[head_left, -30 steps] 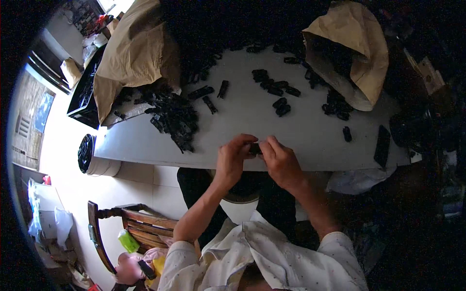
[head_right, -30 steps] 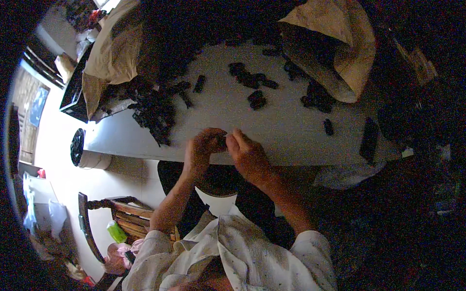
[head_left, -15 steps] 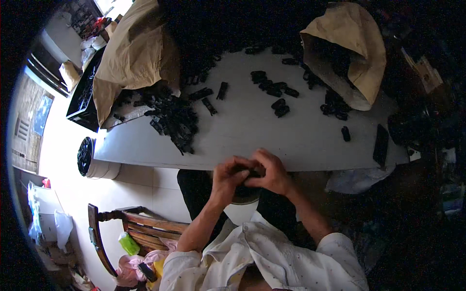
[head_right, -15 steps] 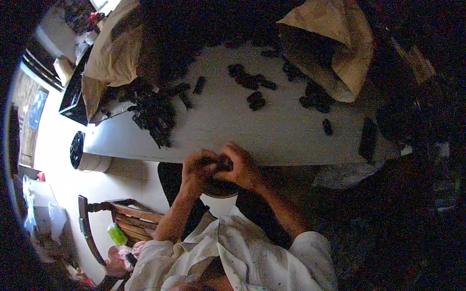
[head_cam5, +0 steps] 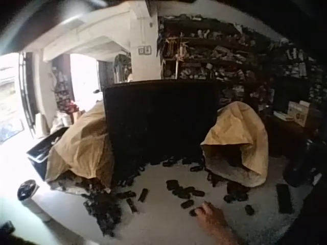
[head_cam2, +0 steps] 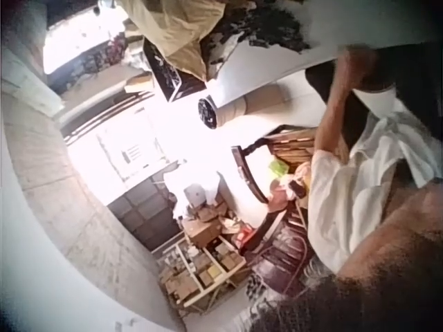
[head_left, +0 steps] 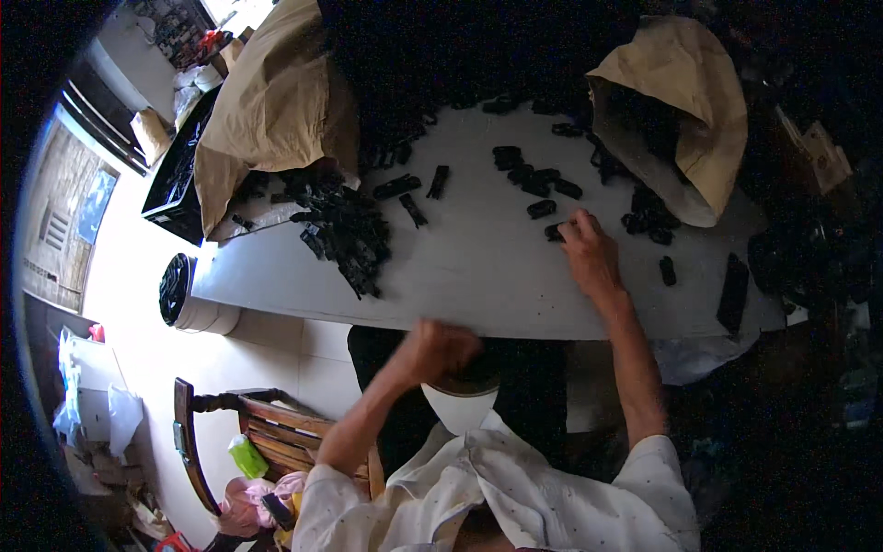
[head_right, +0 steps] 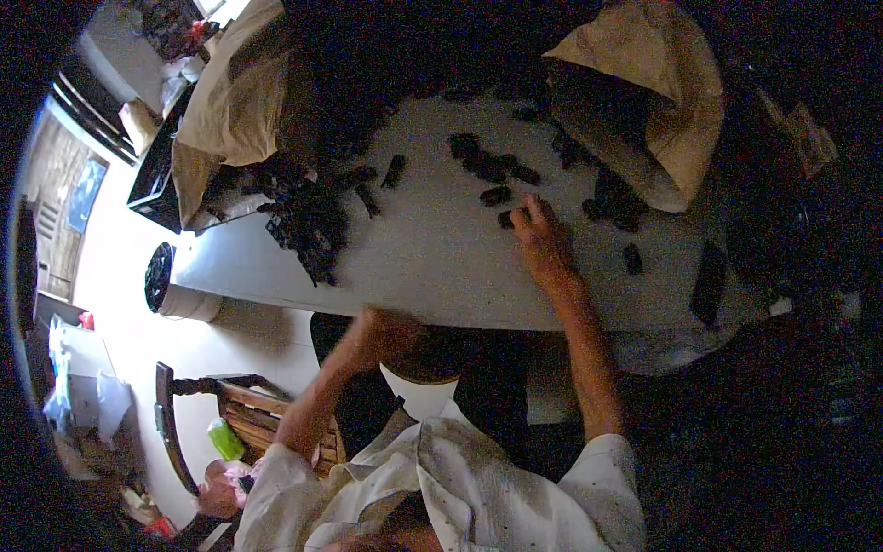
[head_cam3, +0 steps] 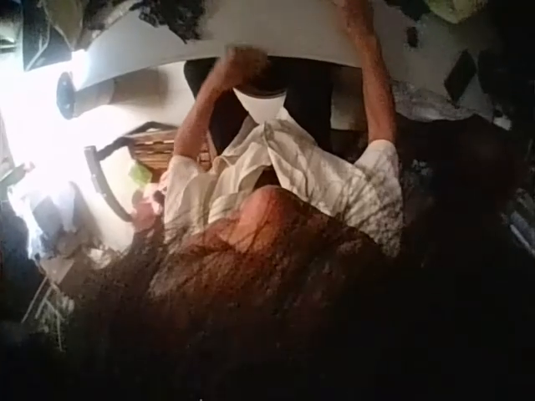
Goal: Sorting and organizing small metal clips from a paper bag onto a table.
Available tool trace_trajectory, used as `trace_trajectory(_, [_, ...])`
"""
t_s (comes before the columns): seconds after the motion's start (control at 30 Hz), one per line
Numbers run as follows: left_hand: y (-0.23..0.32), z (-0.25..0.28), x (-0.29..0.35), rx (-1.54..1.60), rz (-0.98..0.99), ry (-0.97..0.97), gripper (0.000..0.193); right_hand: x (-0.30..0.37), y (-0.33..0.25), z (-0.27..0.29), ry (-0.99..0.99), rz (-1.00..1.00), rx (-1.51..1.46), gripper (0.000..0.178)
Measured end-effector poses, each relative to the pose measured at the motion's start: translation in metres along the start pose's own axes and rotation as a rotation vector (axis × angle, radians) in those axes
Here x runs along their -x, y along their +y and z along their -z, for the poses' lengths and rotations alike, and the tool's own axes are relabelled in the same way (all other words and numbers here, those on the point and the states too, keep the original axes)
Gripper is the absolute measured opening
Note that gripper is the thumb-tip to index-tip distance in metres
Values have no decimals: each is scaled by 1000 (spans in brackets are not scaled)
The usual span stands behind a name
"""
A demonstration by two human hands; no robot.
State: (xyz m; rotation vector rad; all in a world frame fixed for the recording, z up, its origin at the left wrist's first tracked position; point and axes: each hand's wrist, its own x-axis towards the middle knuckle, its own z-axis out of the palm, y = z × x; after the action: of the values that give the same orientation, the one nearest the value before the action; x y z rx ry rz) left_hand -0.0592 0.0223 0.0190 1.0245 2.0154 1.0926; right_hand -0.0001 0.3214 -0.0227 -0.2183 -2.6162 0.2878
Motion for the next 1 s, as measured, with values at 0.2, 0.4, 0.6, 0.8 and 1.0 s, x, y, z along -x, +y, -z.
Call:
trace_trajectory(0.2, [-16, 79, -88, -1033, -260, 685, 20, -5, -13, 18, -71, 192, 53, 24])
trace_trajectory(0.4, [-55, 89, -116, -824, -351, 619, 21, 7, -21, 34, -239, -49, -14, 25])
trace_trajectory(0.6, [-72, 63, -112, 138, -318, 517, 24, 23, -13, 8, -49, 3, 148, 31])
trace_trajectory(0.8, [16, 34, -61, 386, 103, 467, 17, 8, -55, 42, -200, -203, -172, 29])
trace_trajectory(1.0, [-1, -4, -59, 581, -83, 424, 17, 6, -120, 40, -200, 67, -348, 23])
